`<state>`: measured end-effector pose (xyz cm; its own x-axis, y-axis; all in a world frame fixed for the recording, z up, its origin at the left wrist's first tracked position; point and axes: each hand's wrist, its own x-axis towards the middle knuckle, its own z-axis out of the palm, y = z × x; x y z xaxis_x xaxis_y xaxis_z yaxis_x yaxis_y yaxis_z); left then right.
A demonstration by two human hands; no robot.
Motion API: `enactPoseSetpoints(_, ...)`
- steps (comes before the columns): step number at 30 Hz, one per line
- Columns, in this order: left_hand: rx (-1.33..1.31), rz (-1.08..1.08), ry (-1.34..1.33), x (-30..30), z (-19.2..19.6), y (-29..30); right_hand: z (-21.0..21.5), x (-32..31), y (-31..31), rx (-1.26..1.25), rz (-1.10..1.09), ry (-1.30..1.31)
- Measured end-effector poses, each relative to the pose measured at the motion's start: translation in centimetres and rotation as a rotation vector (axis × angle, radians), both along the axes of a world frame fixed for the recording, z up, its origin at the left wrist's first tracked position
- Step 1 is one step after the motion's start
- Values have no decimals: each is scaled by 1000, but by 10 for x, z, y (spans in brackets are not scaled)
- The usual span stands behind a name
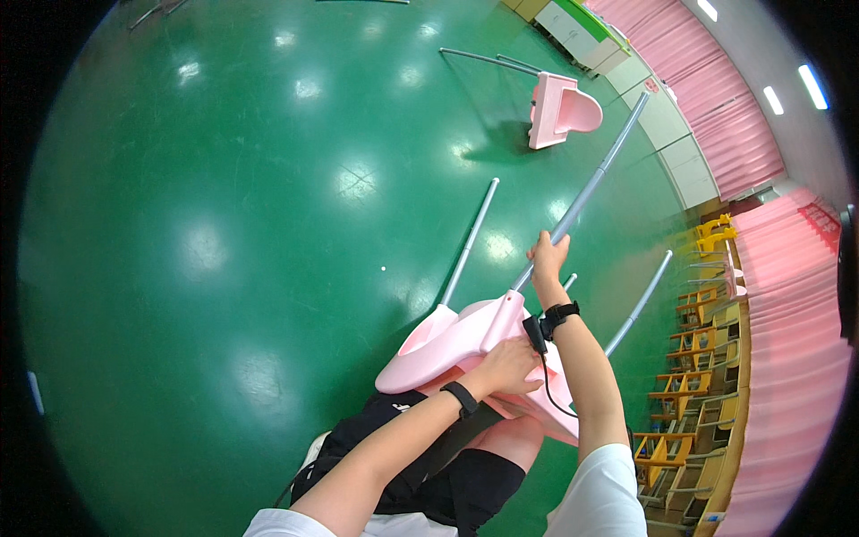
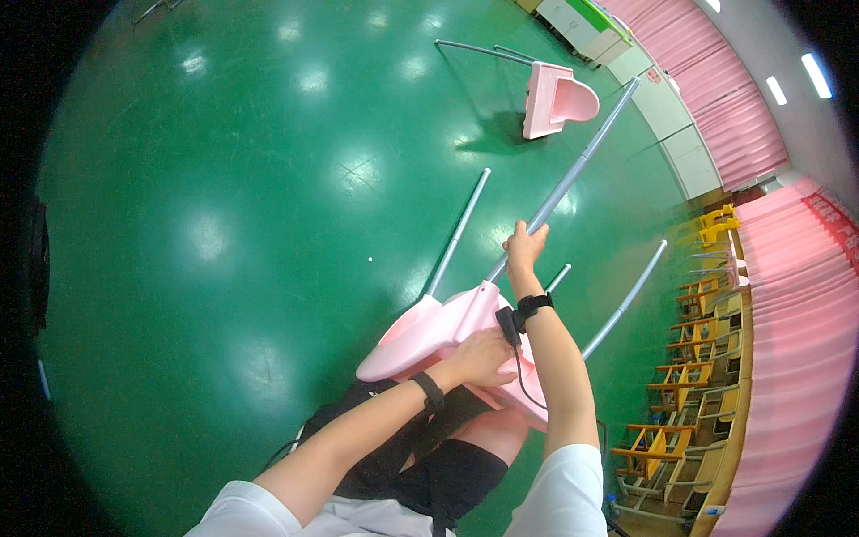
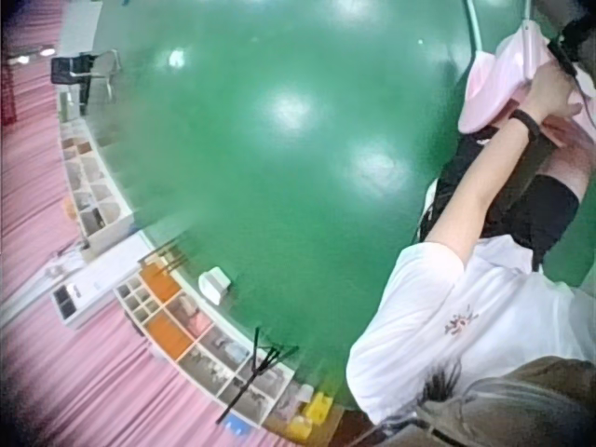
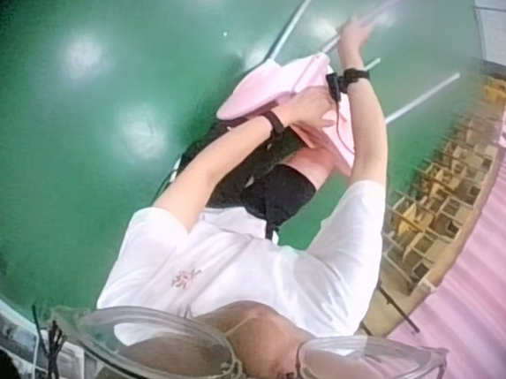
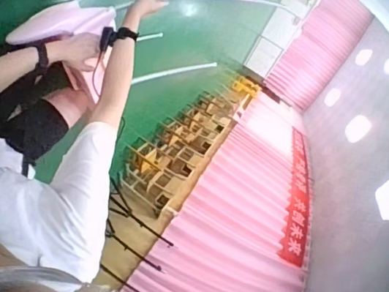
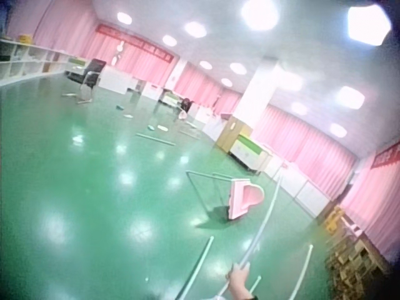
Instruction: The person assembles a pink high chair by inserting metal legs into the base and securing them by hand while sitting on the floor.
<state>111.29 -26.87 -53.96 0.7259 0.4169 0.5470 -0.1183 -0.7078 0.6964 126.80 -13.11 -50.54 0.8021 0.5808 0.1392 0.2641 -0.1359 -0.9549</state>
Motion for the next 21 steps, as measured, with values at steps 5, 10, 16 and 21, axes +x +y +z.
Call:
enactPoseSetpoints(5, 5, -23, 6, 0, 0, -1, -6, 2, -3, -51, 65, 9)
enactPoseSetpoints(10, -22, -28, 4, -2, 3, 1, -12, 4, -1, -73, 173, 28)
enactPoseSetpoints(16, -22, -17, -89, 0, 0, 0, -21, 13, -4, -269, 285, -3)
enactPoseSetpoints(21, -30, -10, -94, 2, -1, 2, -15, 13, -17, -376, 328, 152)
